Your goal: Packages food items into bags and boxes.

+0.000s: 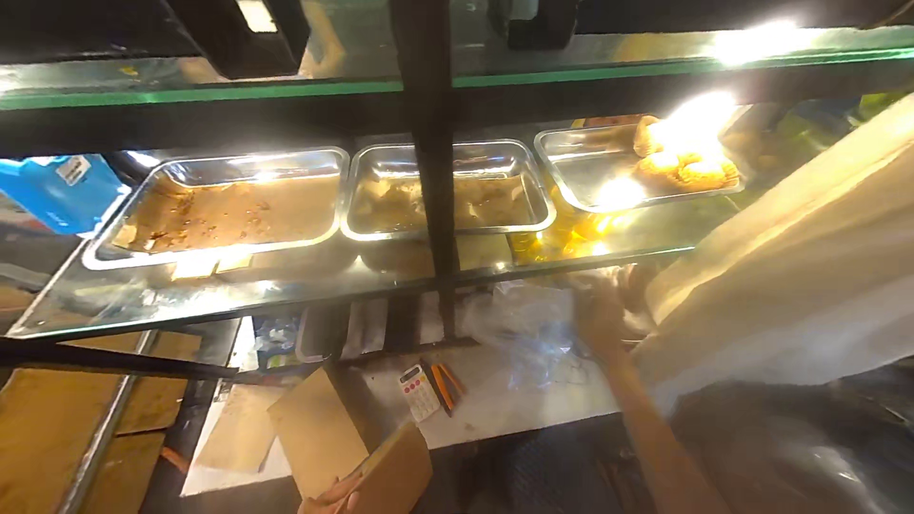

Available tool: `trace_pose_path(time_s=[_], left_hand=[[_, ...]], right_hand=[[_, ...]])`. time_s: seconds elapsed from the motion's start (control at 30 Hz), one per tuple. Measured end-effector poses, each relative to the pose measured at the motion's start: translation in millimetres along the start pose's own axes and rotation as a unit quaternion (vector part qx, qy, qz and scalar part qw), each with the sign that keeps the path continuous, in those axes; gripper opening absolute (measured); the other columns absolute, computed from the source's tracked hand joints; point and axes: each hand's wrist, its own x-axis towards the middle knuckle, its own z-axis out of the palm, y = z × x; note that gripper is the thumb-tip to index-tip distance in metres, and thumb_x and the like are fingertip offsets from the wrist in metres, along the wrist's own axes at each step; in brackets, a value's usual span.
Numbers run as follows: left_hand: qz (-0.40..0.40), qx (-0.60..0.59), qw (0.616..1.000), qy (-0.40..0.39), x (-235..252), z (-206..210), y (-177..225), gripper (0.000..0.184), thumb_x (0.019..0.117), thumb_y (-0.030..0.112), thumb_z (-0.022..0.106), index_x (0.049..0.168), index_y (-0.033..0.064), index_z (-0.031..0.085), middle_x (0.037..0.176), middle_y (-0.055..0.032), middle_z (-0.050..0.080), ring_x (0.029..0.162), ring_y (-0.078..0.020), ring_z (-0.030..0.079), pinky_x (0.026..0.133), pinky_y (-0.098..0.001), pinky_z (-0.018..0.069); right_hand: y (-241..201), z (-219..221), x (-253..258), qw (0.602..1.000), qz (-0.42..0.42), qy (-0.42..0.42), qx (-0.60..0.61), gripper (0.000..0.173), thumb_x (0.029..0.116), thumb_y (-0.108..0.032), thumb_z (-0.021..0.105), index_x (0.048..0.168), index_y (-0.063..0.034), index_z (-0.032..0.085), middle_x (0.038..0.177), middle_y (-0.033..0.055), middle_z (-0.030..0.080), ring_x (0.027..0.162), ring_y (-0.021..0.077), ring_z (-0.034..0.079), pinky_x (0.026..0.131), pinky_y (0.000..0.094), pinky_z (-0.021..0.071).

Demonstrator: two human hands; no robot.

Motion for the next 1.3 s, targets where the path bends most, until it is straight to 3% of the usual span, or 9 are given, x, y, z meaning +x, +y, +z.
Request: trace_pose_path(time_s=[0.1,0.2,0.3,0.47,0.57,0.7,0.8,0.93,1.3], left_hand=[[0.013,0.000,1.000,0.002,2.0,1.0,-4.1,0.008,0.0956,0.002,0.067,0.099,0.0080,0.063,0.106,-0.0024,0.076,0.112,-0.0177,0.069,0.108,-0.0467,0.0495],[0.025,0.017,1.000,-0.007,3.3,2.1,-5.7,0.008,0.0950,0.005,0.069,0.100,0.0102,0.066,0.106,-0.0002,0.076,0.113,-0.0156,0.069,0.113,-0.0486,0.0458],[0.025,0.031,0.999,-0.004,6.6,1.6,3.2,0.007,0.0949,0.007,0.069,0.099,0.0118,0.066,0.105,0.0014,0.076,0.114,-0.0140,0.068,0.116,-0.0491,0.0420],[0.018,0.019,1.000,0.009,9.6,13.2,6.3,0.009,0.0930,0.006,0.070,0.098,0.0116,0.065,0.104,0.0010,0.076,0.112,-0.0144,0.070,0.110,-0.0460,0.0485],[0.017,0.013,1.000,-0.021,16.3,29.0,11.2,0.008,0.0930,0.006,0.071,0.098,0.0099,0.066,0.106,0.0007,0.075,0.110,-0.0129,0.069,0.109,-0.0442,0.0504],[0.024,0.015,0.997,-0.076,20.3,60.1,15.8,0.006,0.0936,0.007,0.070,0.098,0.0065,0.066,0.104,-0.0018,0.075,0.106,-0.0136,0.071,0.104,-0.0408,0.0543],[0.038,0.017,0.994,-0.104,23.2,86.9,17.5,0.008,0.0934,0.008,0.070,0.099,0.0055,0.066,0.104,-0.0014,0.075,0.100,-0.0103,0.071,0.097,-0.0360,0.0570],[0.059,0.010,0.993,-0.104,24.6,117.9,18.9,0.008,0.0917,0.006,0.072,0.095,0.0032,0.065,0.103,-0.0057,0.074,0.094,-0.0123,0.071,0.082,-0.0287,0.0612],[-0.006,0.024,0.993,-0.115,6.5,151.0,-9.4,0.009,0.0871,0.004,0.074,0.093,0.0034,0.067,0.093,-0.0031,0.073,0.085,-0.0076,0.070,0.076,-0.0236,0.0600]], right_hand=[[-71.0,73.7,-73.0,0.970,-0.006,-0.187,0.153,0.030,0.1027,-0.024,0.059,0.117,-0.0006,0.069,0.097,0.0131,0.072,0.085,0.0226,0.071,0.080,0.0413,0.0608],[-92.9,161.0,-115.6,0.912,0.074,-0.398,0.066,0.075,0.0911,-0.059,0.069,0.141,-0.0052,0.056,0.134,0.0226,0.061,0.117,0.0362,0.064,0.097,0.0531,0.0546],[-70.4,208.3,-129.6,0.898,0.078,-0.433,0.013,0.094,0.0820,-0.053,0.081,0.154,-0.0054,0.043,0.153,0.0288,0.044,0.138,0.0447,0.049,0.108,0.0595,0.0463],[-46.5,185.2,-121.5,0.856,0.216,-0.429,0.191,0.059,0.0970,-0.026,0.065,0.144,0.0039,0.045,0.124,0.0234,0.065,0.106,0.0318,0.069,0.091,0.0474,0.0577],[-67.1,138.5,-127.4,0.708,0.312,-0.341,0.534,0.049,0.0903,-0.011,0.054,0.136,-0.0008,0.041,0.106,0.0133,0.066,0.090,0.0231,0.069,0.078,0.0401,0.0605],[-119.5,67.8,-125.4,0.548,0.263,-0.248,0.755,0.025,0.0913,-0.028,0.060,0.108,-0.0094,0.064,0.093,0.0066,0.071,0.087,0.0220,0.071,0.082,0.0427,0.0602],[-147.3,48.5,-119.6,0.700,0.180,-0.153,0.674,0.037,0.1082,-0.034,0.041,0.085,-0.0115,0.060,0.070,-0.0022,0.059,0.064,0.0101,0.061,0.067,0.0291,0.0570],[-141.2,41.2,-134.6,0.902,0.027,-0.116,0.416,0.033,0.1059,-0.031,0.053,0.094,-0.0039,0.068,0.077,-0.0005,0.069,0.067,0.0079,0.065,0.062,0.0260,0.0567],[-102.6,96.6,-161.4,0.951,-0.025,0.031,0.306,0.047,0.1015,-0.037,0.058,0.066,-0.0077,0.060,0.051,-0.0042,0.049,0.044,0.0024,0.048,0.043,0.0228,0.0425]])
